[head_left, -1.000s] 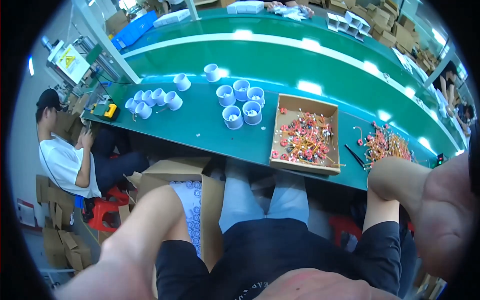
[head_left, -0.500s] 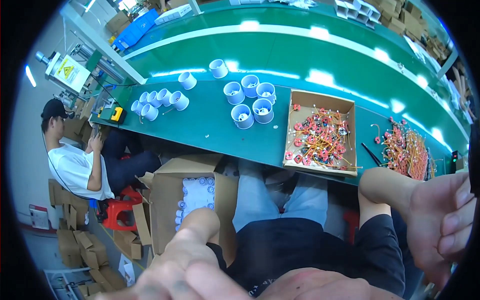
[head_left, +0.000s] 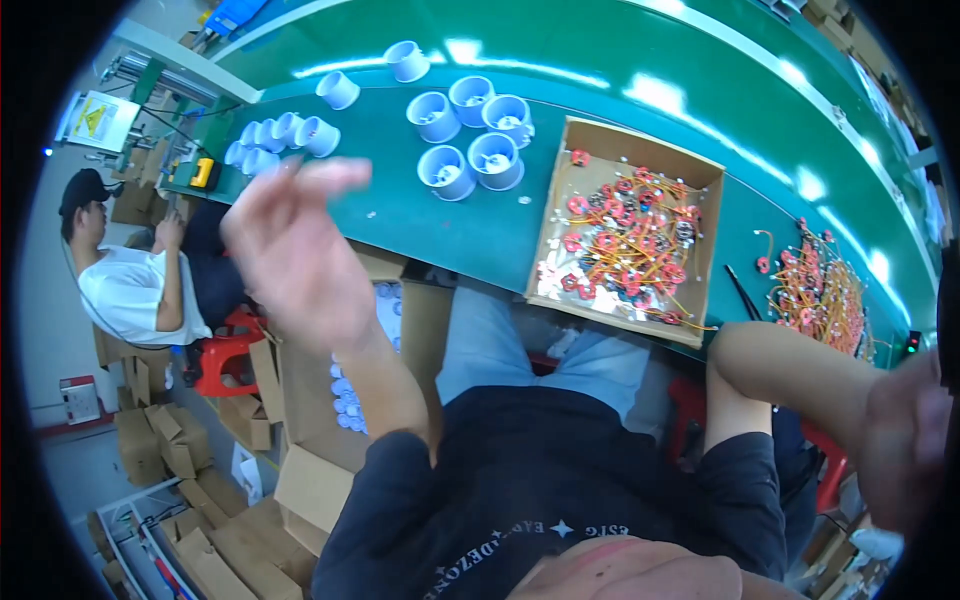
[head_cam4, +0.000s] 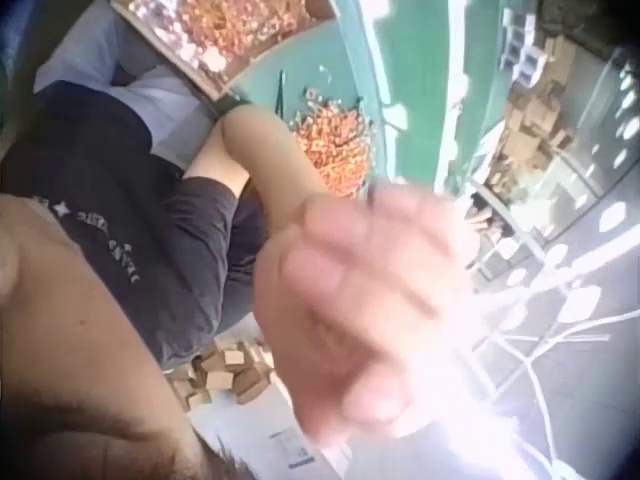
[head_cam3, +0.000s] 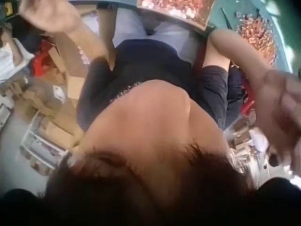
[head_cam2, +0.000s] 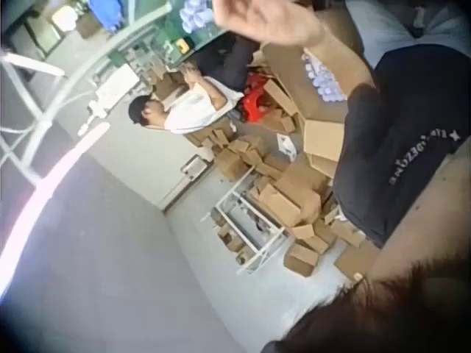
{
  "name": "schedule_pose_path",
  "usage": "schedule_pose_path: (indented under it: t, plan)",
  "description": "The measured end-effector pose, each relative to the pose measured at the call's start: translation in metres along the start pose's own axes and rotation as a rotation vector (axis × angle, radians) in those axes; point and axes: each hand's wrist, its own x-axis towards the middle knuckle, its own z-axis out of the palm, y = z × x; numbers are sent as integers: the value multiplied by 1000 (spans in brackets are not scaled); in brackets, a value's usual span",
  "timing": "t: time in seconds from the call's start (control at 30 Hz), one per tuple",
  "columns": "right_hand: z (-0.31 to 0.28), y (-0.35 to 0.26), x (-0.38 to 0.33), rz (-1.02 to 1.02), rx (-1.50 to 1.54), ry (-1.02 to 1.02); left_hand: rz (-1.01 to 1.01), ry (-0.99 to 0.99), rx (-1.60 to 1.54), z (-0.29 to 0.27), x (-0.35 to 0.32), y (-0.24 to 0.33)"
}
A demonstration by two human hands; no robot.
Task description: Sorting and placing small colorful components into plastic cups on an assembly line.
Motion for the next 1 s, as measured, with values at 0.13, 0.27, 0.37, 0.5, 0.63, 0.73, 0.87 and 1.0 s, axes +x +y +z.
schedule_pose_path:
  t: [0.13, 0.27, 0.37, 0.5, 0.63, 0.73, 0.87, 1.0]
  plan:
    - [159, -15, 130, 87, -97, -213, -571, -6, 657, -32, -88, -101]
    - [204, -12, 169, 145, -177, -442, -476, -215, 977, -12, -98, -117]
    - [234, 30, 164, 284, -123, -637, -438, -218, 992, -1, -90, -118]
    - [327, 87, 128, 403, -428, -1019, -397, -221, 1043, -14, -103, -123]
    - [341, 114, 95, 318, -580, -987, -353, -192, 1021, -12, -108, -122]
    - [326, 97, 108, 348, -573, -1021, -438, -174, 916, -15, -101, -109]
    - [283, 70, 131, 298, -483, -745, -514, 73, 350, -23, -100, -97]
    - [241, 43, 157, 323, -392, -525, -440, 64, -169, 2, -57, -77]
